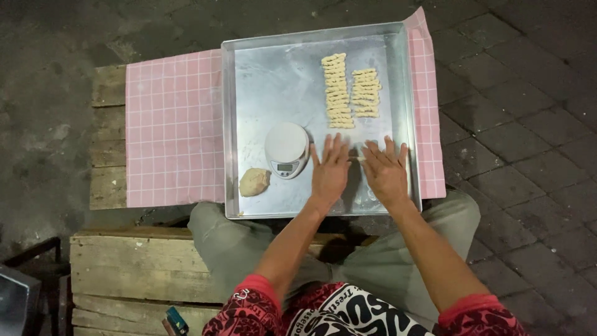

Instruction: Shaping small pieces of dough into snacks by rolling them between palms and pressing them onto a metal tray.

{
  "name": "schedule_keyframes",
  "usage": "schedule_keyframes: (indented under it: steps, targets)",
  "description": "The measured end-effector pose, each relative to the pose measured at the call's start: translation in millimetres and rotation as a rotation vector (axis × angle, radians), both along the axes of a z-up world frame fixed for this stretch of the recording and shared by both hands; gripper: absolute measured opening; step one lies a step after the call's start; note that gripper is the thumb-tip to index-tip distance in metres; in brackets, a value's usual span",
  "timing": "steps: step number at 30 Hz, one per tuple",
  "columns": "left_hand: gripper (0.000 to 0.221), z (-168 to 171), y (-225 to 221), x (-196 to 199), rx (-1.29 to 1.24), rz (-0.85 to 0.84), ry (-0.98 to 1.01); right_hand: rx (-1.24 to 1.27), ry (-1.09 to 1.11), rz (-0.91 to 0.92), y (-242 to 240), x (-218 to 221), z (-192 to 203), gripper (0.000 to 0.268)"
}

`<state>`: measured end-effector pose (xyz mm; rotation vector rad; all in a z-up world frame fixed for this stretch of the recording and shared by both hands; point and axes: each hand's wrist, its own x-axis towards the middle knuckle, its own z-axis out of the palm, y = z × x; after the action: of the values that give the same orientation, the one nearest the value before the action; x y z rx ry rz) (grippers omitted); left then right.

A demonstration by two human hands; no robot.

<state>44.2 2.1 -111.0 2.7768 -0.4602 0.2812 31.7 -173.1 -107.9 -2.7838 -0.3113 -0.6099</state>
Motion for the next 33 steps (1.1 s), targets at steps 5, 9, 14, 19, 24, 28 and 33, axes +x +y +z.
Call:
schedule_keyframes:
  steps: [5, 9, 14, 19, 24, 28, 33]
  targets:
    - [0.072, 16.5, -7.4, -15.2, 0.267, -0.132, 0.324, -0.011, 0.578, 0.025, 19.0, -16.0, 35.9, 0.065]
    - [0.079, 19.2, 0.6, -36.2, 0.297, -0.183, 0.468, -0.167, 0.826, 0.023, 20.5, -27.8, 52.0, 0.079]
    - [0.08, 36.2, 20.1, -57.7, 0.246, -0.21, 0.567, -0.183, 0.875, 0.036, 8.2, -52.4, 43.5, 0.079]
    - [0.077, 34.7, 19.8, -50.9, 0.158, -0.172, 0.587, -0.331, 0.642, -0.022, 7.8, -57.8, 33.4, 0.062]
    - [0.049, 0.0, 25.5, -30.6, -0.041, -0.02, -0.055, -0.08, 0.251, -0.021, -3.5, -37.1, 17.0, 0.034]
    - [0.021, -22.1, 24.4, -14.1, -0.076, -0.052, -0.12, -0.048, 0.198, -0.003, -1.6, -24.1, 7.4, 0.018]
    - [0.008, -12.2, 20.5, -0.3, -0.152, 0.012, -0.138, -0.058, 0.123, -0.023, 5.9, 1.1, 27.4, 0.016]
